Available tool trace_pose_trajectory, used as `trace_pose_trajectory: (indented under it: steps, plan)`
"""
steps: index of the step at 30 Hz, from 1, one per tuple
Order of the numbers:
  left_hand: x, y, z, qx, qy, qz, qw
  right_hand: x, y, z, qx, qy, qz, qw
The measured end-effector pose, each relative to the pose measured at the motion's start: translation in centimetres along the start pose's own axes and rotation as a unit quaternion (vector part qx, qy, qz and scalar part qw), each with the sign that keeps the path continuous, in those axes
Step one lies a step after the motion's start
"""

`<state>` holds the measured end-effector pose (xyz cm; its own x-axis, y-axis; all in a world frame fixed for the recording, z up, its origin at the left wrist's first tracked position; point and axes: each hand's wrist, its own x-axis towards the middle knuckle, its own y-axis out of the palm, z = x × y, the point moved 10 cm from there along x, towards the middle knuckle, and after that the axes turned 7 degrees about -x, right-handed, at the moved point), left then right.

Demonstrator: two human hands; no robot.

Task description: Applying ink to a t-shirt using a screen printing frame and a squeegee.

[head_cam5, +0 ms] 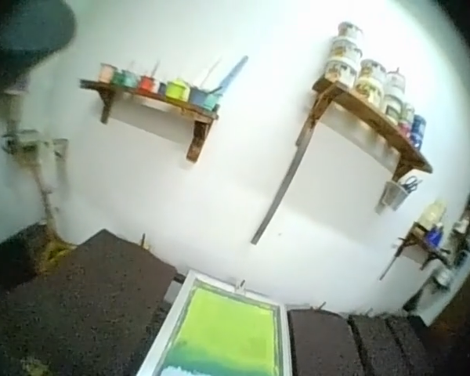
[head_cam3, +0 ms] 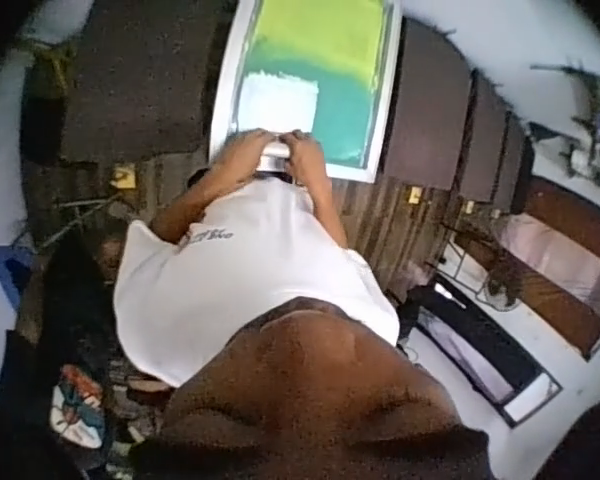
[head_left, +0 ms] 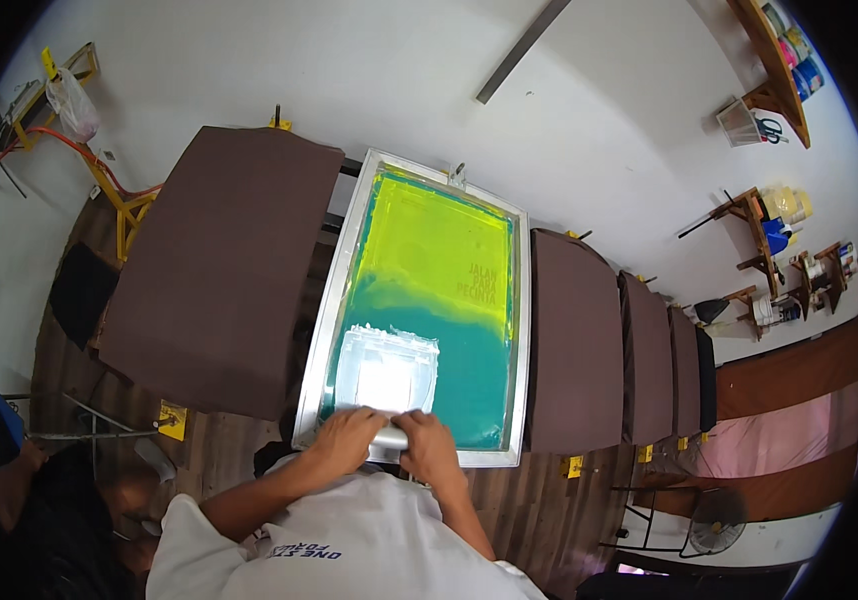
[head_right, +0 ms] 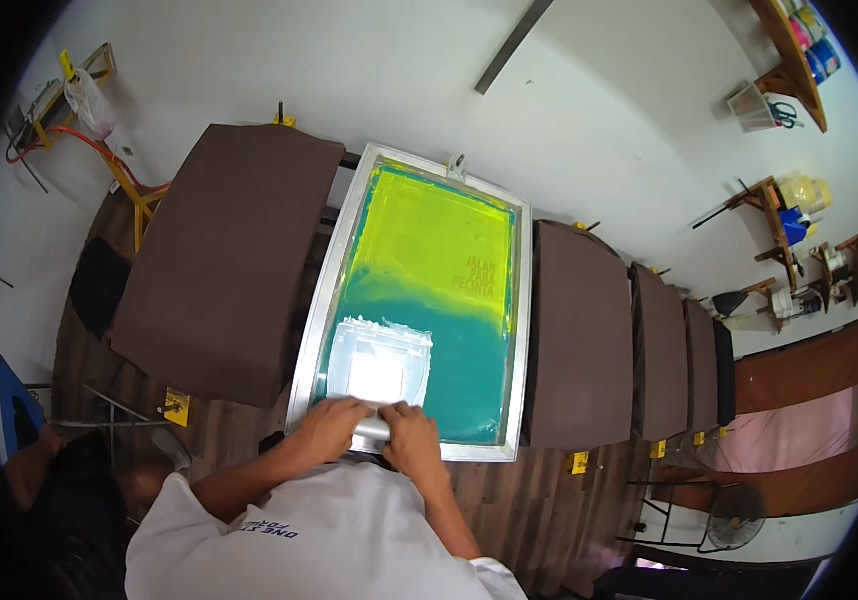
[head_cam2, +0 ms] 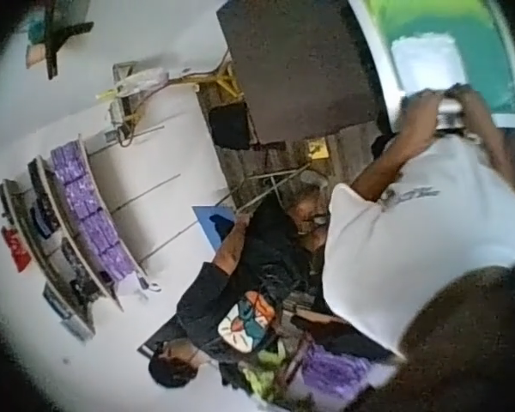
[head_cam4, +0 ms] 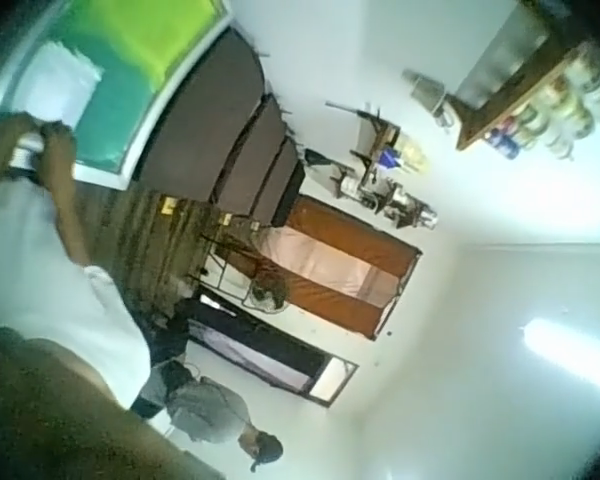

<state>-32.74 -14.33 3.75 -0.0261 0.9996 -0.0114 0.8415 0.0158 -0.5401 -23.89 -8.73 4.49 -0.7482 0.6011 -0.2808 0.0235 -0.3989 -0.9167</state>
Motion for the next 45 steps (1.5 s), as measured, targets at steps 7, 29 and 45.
trace_pose_trajectory:
  steps: [7, 29, 45]
  plan:
    - [7.7, -2.7, 3.7, 0.03, -0.008, -0.09, 0.995, 8.4, -1.9, -3.5, 0.008, -0.023, -0.079, 0.997]
    - [5.5, 0.0, 3.8, -0.011, -0.017, -0.051, 0.999, 5.5, -0.7, -3.1, 0.03, -0.028, -0.087, 0.995]
    - [7.1, -1.2, 3.5, -0.004, -0.06, -0.051, 0.997, 7.4, -1.2, -4.2, -0.008, -0.03, -0.051, 0.998]
